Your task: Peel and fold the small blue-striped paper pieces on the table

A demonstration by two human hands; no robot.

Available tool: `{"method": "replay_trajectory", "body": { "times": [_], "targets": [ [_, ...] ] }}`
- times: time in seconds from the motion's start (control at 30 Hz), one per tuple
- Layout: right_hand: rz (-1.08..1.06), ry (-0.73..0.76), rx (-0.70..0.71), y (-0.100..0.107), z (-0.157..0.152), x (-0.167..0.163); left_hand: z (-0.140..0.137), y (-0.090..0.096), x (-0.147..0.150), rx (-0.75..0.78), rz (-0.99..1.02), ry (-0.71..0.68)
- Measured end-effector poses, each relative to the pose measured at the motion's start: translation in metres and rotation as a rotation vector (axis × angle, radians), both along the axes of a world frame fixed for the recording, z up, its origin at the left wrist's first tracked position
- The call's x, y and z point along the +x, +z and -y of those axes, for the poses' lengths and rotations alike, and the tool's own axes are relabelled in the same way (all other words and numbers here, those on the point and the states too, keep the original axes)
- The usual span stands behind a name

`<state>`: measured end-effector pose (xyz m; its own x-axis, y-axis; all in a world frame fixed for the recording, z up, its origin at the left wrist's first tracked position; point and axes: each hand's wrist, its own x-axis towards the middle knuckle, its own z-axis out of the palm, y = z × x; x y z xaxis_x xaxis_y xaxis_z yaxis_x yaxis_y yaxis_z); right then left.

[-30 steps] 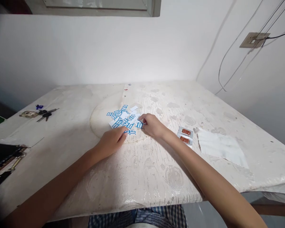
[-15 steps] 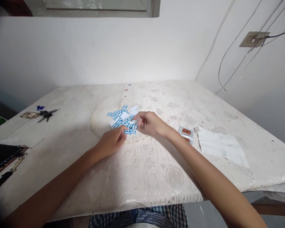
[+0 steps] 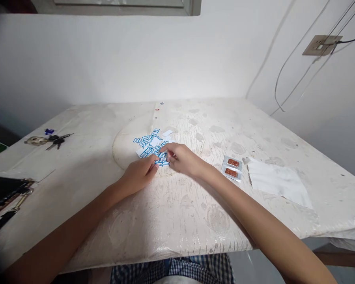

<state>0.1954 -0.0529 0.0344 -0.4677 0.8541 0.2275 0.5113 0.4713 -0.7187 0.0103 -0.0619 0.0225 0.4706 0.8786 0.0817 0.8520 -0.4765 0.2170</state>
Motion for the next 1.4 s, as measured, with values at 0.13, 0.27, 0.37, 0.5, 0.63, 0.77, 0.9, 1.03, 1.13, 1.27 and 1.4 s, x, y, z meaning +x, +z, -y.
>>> {"method": "replay_trajectory", "body": {
  "times": [0.13,0.27,0.37,0.5,0.63,0.77,0.9,1.03,1.13,1.27,1.4],
  "targets": [
    [-0.002,0.028,-0.058,-0.002,0.000,-0.002,0.000,-0.001,0.000,0.009,-0.016,-0.005],
    [0.044,0.022,-0.026,-0.001,0.002,-0.005,-0.001,-0.004,-0.001,0.045,-0.047,-0.033],
    [0.099,0.015,0.115,0.000,0.005,-0.008,-0.002,-0.004,-0.002,0.060,-0.059,-0.066],
    [0.197,0.068,0.315,0.000,0.008,-0.011,-0.001,-0.003,-0.002,0.073,-0.058,-0.098],
    [0.313,0.084,0.413,-0.002,0.010,-0.013,-0.001,-0.005,-0.002,0.088,-0.062,-0.077],
    [0.375,0.083,0.458,-0.004,0.010,-0.014,-0.002,-0.006,-0.002,0.085,-0.029,-0.066],
    [0.362,0.073,0.479,-0.009,0.008,-0.015,-0.002,-0.007,-0.002,0.091,-0.031,-0.053],
    [0.305,0.083,0.483,-0.012,0.008,-0.015,-0.002,-0.008,-0.002,0.105,-0.049,-0.047],
    [0.184,0.082,0.398,-0.007,0.008,-0.014,-0.002,-0.008,-0.002,0.103,-0.038,-0.063],
    [0.087,-0.027,0.217,-0.001,0.005,-0.005,-0.002,-0.006,-0.002,0.096,-0.036,-0.070],
    [0.084,0.027,-0.014,-0.002,0.001,0.003,-0.002,-0.005,0.000,0.085,-0.040,-0.069]
  ]
}}
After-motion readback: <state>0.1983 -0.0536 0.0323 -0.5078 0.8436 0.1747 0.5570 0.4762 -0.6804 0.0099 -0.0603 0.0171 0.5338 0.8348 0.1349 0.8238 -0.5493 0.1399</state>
